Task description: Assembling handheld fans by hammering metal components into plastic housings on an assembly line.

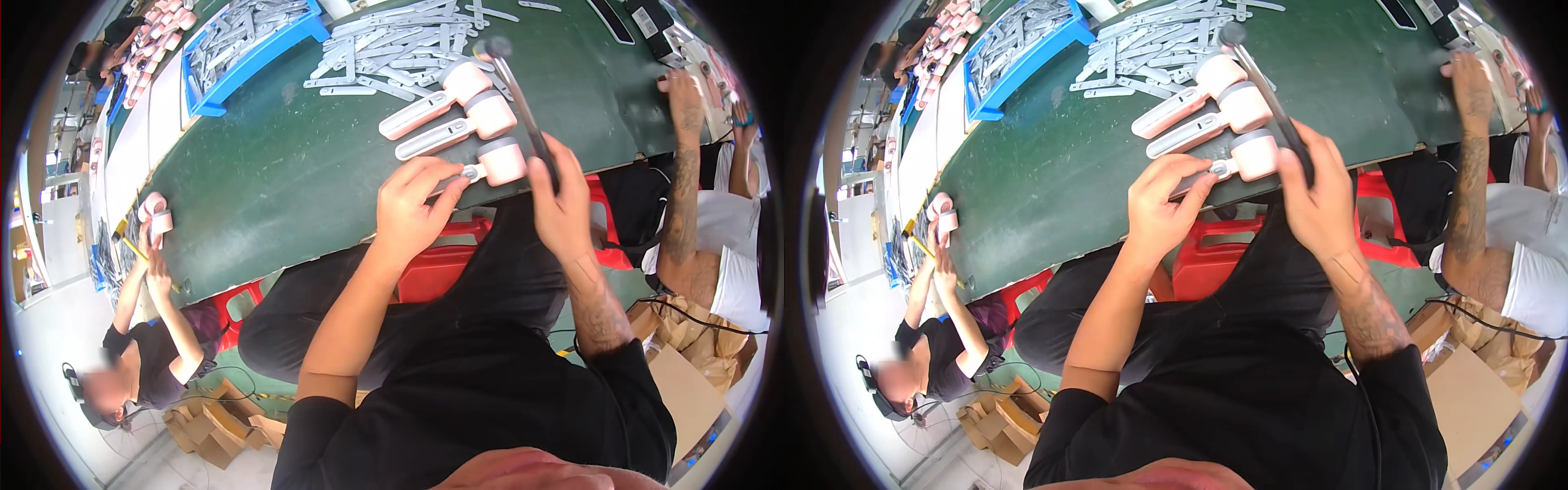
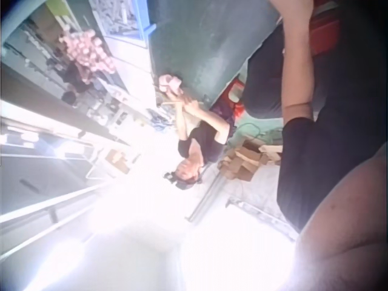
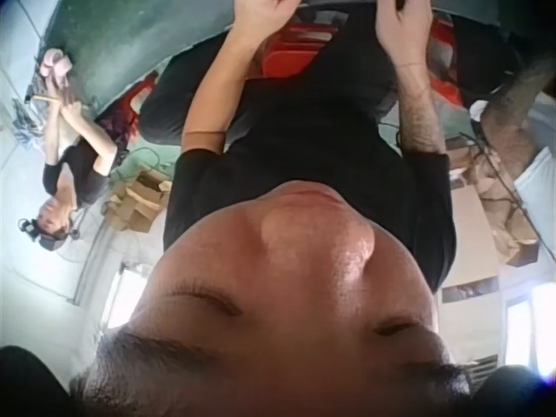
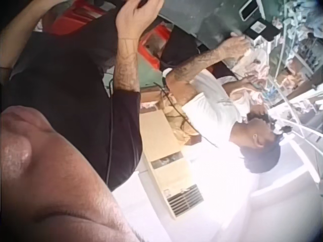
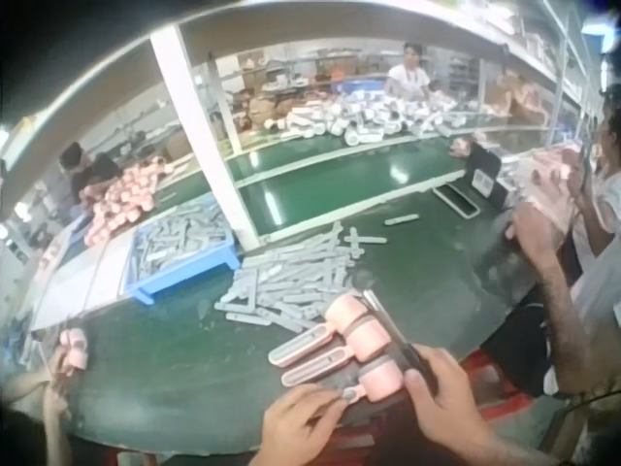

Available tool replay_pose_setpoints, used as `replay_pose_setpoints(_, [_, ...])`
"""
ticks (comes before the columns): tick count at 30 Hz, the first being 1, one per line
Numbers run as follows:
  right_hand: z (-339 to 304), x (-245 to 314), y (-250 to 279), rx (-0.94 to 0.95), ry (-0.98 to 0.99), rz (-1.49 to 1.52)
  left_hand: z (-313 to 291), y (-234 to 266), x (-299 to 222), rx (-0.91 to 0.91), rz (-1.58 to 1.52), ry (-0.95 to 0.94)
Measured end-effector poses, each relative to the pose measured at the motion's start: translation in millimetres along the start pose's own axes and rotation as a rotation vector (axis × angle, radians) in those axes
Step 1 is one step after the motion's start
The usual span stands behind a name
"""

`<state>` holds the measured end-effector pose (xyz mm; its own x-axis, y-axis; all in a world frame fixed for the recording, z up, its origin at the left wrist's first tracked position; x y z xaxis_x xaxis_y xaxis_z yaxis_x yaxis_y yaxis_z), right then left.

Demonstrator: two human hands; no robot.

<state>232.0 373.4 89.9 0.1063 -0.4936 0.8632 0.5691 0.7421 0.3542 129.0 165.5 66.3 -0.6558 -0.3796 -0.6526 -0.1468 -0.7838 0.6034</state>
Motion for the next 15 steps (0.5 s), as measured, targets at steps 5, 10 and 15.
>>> replay_pose_setpoints(5, [-30, 32, 64, 0.391, -0.22, -0.038, 0, -5, 1, -0.006, -0.066, -0.014])
replay_pose_setpoints(10, [-39, 61, 78, 0.495, -0.336, -0.079, -2, -2, 3, -0.002, -0.079, 0.018])
replay_pose_setpoints(15, [-49, 45, 70, 0.477, -0.229, -0.082, -3, -6, 3, -0.005, -0.106, 0.023])
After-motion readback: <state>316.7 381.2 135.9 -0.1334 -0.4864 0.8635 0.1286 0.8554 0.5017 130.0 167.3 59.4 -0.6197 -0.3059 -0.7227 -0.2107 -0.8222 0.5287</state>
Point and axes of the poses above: each hand's wrist, its own z-axis towards the middle knuckle, its own y-axis out of the back of the hand, x = y × z, the point moved 1 cm from there along z, towards the middle knuckle, and after that the axes turned 13 degrees about z, right-handed, at the moved point
